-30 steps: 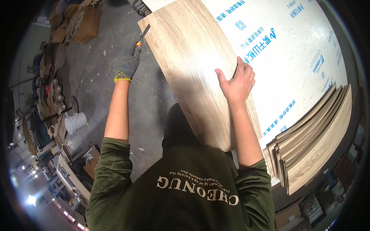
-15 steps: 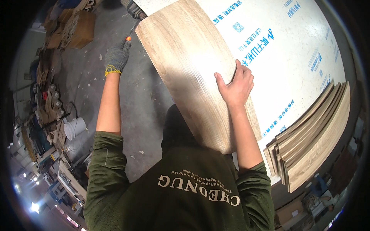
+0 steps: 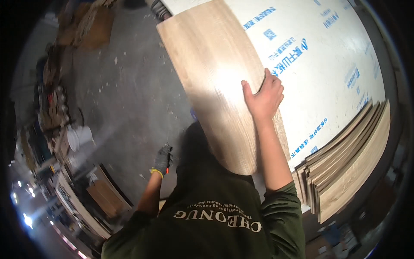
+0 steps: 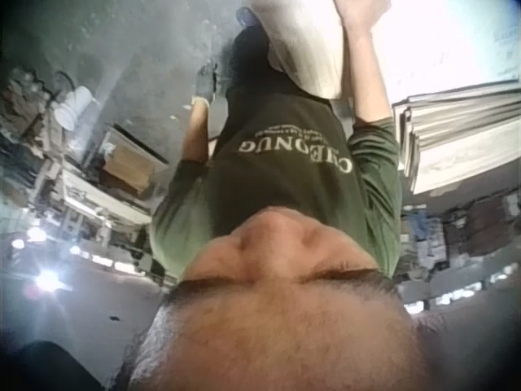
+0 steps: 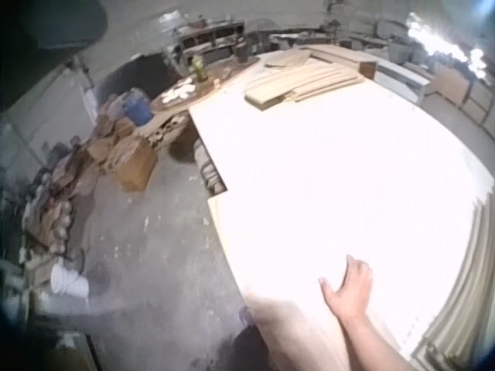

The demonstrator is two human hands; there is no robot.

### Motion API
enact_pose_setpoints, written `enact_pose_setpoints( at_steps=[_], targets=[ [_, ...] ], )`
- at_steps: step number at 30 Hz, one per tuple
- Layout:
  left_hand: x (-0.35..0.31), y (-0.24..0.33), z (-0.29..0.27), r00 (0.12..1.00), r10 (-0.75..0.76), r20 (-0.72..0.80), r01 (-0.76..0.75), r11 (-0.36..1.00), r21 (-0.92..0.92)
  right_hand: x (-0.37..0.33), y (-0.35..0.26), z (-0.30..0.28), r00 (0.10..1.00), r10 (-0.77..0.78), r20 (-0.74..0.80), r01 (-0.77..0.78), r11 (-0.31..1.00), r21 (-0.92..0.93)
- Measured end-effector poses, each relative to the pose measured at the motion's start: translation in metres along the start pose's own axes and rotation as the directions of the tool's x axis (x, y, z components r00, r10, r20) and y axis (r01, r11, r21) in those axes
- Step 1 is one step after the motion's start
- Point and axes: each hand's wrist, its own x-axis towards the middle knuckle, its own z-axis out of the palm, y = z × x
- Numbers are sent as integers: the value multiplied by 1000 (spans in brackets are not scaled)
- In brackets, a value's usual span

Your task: Trimming the edges of curved wooden boards using a utility knife on a factory work table.

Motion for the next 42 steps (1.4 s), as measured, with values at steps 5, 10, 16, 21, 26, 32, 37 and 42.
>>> enact_pose_setpoints(
  at_steps=[5,10,16,21,26,32,37,42],
  targets=[
    [-49,116,-17,817,570,-88,-569,821,42,5,-4,3,995,-58,-85,62,997,44],
    [-55,228,-2,66,953,295,-667,-178,724,5,0,14,976,-149,-156,157,987,38],
    [-48,309,21,351,764,541,-634,-231,738,3,4,9,968,-178,-178,184,983,20],
    [41,384,-5,21,769,639,-598,-503,624,1,-3,7,970,-188,-153,197,979,47],
    [55,455,-45,58,898,435,-517,-346,783,4,-3,3,979,-148,-140,155,987,47],
    [55,404,-44,-4,792,611,-553,-511,658,5,-6,8,981,-153,-120,159,986,39],
    [38,415,-12,-25,684,729,-650,-566,508,2,-3,3,981,-162,-105,163,987,2],
    [64,450,-18,-92,964,250,-839,-210,502,4,-7,5,983,-157,-95,159,987,15]
  ],
)
